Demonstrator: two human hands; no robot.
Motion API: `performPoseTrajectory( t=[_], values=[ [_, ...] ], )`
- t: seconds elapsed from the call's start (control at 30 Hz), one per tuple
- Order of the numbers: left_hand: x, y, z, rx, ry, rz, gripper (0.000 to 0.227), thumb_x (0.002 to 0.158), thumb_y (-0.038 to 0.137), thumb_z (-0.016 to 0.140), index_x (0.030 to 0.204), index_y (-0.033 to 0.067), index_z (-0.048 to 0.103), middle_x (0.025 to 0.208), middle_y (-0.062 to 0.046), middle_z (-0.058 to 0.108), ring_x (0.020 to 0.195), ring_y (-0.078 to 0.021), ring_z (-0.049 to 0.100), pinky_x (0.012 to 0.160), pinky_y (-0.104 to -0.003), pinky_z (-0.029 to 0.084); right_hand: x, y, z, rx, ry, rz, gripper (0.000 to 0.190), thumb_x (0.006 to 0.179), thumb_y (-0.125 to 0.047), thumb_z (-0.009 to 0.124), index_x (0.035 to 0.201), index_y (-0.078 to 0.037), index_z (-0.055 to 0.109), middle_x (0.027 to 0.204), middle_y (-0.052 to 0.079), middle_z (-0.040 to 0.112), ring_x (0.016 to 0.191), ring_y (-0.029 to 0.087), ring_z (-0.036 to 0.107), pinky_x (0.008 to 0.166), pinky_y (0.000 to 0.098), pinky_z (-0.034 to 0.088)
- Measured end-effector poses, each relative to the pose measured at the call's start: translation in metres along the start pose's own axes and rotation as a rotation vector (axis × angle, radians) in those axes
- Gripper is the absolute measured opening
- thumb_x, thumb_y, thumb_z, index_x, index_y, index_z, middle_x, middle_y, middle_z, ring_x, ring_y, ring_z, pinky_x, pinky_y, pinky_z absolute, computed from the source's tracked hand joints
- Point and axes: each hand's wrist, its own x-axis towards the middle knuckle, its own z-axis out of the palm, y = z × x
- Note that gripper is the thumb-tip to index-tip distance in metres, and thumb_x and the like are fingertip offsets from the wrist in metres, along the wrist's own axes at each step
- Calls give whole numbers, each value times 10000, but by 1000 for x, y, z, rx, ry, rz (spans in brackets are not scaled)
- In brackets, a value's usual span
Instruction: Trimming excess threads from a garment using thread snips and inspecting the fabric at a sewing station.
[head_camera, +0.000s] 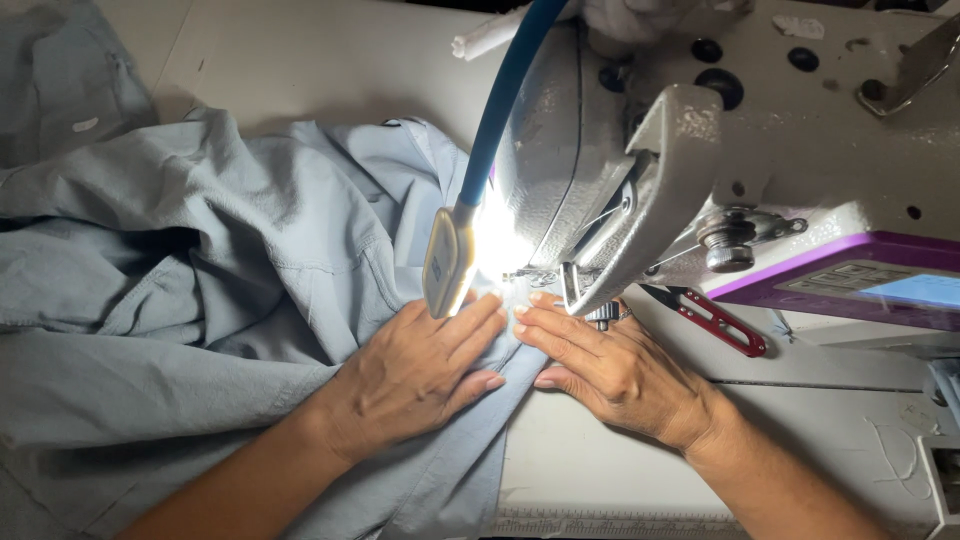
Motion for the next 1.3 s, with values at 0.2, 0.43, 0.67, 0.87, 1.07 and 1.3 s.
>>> performPoseTrajectory(
  t=[0.2, 0.43, 0.67, 0.87, 1.07, 1.3],
  values=[
    [2, -1, 0, -25, -27, -33, 494, 1004, 473, 540, 1278, 64, 581, 1459, -117, 560, 835, -271, 657, 875, -393, 454, -2, 1, 0, 4, -26, 17, 442, 997, -265, 670, 1365, -31, 605, 1450, 139, 616, 1345, 280, 621, 713, 329, 540],
    [2, -4, 5, -19, -28, -33, 567, 1015, 502, 526, 1364, 58, 569, 1454, -130, 559, 801, -271, 675, 972, -447, 447, -1, 3, 0, 1, -14, 8, 444, 993, -254, 680, 1360, -17, 603, 1453, 137, 607, 1346, 290, 618, 778, 362, 579],
    [3, -4, 1, -64, -20, -26, 594, 1006, 518, 532, 1352, 37, 587, 1447, -119, 568, 1062, -299, 647, 1012, -464, 440, -8, 6, 8, -122, -112, 86, 523, 979, -307, 675, 1444, -107, 540, 1560, 69, 525, 1366, 206, 598, 751, 349, 507],
    [-19, 47, -5, -110, -16, -142, 978, 855, 779, 622, 1375, -46, 565, 1458, -208, 556, 1415, -390, 459, 1121, -537, 360, -9, 10, 11, -51, -114, 149, 543, 971, -403, 660, 1432, -142, 540, 1521, 39, 575, 1366, 193, 593, 737, 401, 527],
    [-3, 48, -4, -78, 235, -233, 147, 1024, 43, 425, 931, 59, 538, 904, -110, 518, 806, -305, 543, 704, -433, 461, -7, 8, 13, 11, -31, 151, 554, 908, -452, 734, 1354, -150, 603, 1414, 16, 664, 1173, 182, 716, 742, 360, 526],
    [19, 14, -10, -453, 190, -501, 364, 880, 346, 791, 1097, 93, 645, 800, -171, 672, 743, -435, 733, 578, -487, 571, -27, 47, 84, 117, 450, 390, 211, 775, -113, 838, 977, -169, 814, 780, 61, 760, 747, 291, 748, 683, 351, 581]
  ],
)
